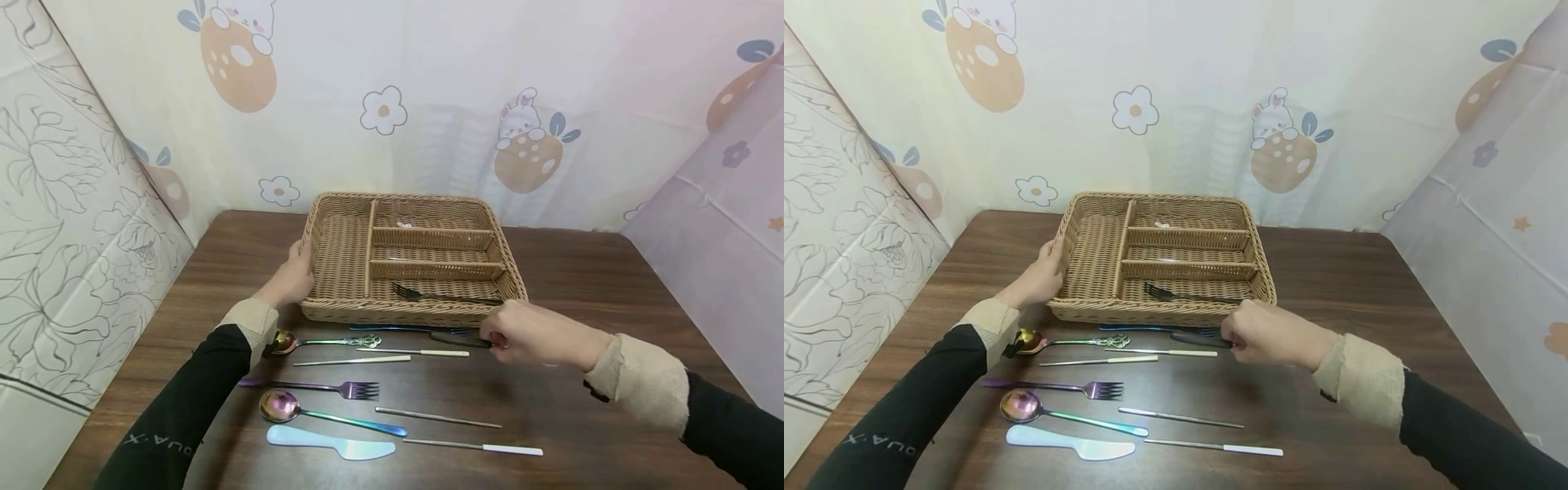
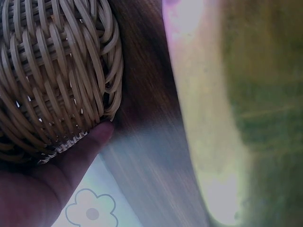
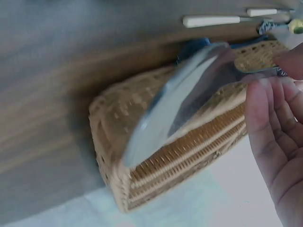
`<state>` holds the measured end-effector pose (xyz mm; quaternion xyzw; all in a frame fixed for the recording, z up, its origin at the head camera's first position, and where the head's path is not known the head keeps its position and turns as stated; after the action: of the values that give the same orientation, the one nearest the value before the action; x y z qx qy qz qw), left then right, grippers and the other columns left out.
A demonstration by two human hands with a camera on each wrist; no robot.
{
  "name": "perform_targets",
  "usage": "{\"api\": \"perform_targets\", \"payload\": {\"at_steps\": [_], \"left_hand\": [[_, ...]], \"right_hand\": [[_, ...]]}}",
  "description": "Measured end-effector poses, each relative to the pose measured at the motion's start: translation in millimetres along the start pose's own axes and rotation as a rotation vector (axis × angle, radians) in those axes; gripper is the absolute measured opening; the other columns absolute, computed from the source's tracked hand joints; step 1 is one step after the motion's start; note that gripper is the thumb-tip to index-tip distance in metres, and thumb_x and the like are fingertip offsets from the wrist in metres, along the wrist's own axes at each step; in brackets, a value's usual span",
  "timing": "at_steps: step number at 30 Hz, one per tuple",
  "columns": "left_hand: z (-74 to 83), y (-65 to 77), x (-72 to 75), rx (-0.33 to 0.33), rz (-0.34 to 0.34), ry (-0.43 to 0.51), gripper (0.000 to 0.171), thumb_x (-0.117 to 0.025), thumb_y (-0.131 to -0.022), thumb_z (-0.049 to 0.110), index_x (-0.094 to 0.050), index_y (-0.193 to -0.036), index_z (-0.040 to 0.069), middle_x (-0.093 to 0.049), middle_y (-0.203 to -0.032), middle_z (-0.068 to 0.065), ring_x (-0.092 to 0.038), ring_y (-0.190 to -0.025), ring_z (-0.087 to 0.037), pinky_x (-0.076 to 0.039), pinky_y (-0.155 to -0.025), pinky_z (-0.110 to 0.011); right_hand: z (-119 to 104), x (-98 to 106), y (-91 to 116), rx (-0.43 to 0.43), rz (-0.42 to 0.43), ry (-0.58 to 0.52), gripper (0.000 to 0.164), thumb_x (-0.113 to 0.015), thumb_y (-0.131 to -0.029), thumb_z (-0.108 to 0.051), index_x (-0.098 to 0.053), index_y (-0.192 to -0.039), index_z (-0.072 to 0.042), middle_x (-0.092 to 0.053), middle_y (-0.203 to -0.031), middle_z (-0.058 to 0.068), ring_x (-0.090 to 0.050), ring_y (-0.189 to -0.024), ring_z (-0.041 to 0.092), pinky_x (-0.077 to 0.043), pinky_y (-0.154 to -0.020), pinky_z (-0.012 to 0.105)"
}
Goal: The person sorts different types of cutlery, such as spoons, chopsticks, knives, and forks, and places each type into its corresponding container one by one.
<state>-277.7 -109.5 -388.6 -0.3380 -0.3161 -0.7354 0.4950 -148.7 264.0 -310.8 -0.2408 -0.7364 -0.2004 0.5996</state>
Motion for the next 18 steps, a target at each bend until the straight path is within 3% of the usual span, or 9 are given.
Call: {"api": "perform_targets", "payload": {"at_steps": [8,14,18], "left_hand": [[0.4,-0.4,0.4,-0.003,-0.002,0.0,0.069,-0.028,-0.098,0.005,0.011,-0.155,-0.002,0.006,-0.16,-0.028,-0.06,-0.08,-0.034,-0.051,-0.075,-0.043],[0.1,0.6,-0.3,-0.003,-0.006,0.003,0.069,-0.028,-0.098,0.005,0.011,-0.154,-0.003,0.006,-0.16,-0.029,-0.059,-0.075,-0.033,-0.051,-0.069,-0.041],[0.0,0.9,-0.7,-0.003,-0.001,0.0,0.069,-0.029,-0.098,0.004,0.011,-0.154,-0.004,0.006,-0.159,-0.03,-0.061,-0.087,-0.039,-0.052,-0.08,-0.048]], "right_hand": [[13,24,-18,-0.017,0.002,0.062,0.033,-0.065,-0.068,0.007,-0.045,-0.058,-0.017,-0.039,-0.058,-0.012,-0.032,-0.056,-0.002,-0.031,-0.049,0.016],[22,34,-30,-0.018,-0.014,0.081,0.035,-0.06,-0.065,0.008,-0.036,-0.057,-0.017,-0.027,-0.059,-0.014,-0.025,-0.055,-0.002,-0.025,-0.05,0.017],[29,39,-37,-0.027,-0.024,0.096,0.036,-0.058,-0.065,0.009,-0.034,-0.057,-0.018,-0.024,-0.059,-0.014,-0.023,-0.054,-0.001,-0.022,-0.05,0.017]]}}
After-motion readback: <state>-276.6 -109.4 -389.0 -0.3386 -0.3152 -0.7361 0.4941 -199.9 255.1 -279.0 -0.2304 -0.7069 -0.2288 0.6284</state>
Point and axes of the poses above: each hand's wrist, its own y-axis away from the middle knuckle, its own x-axis out of the back of the hand, z = x × y, the point moved 1 cm from there along -y, towards the middle knuckle
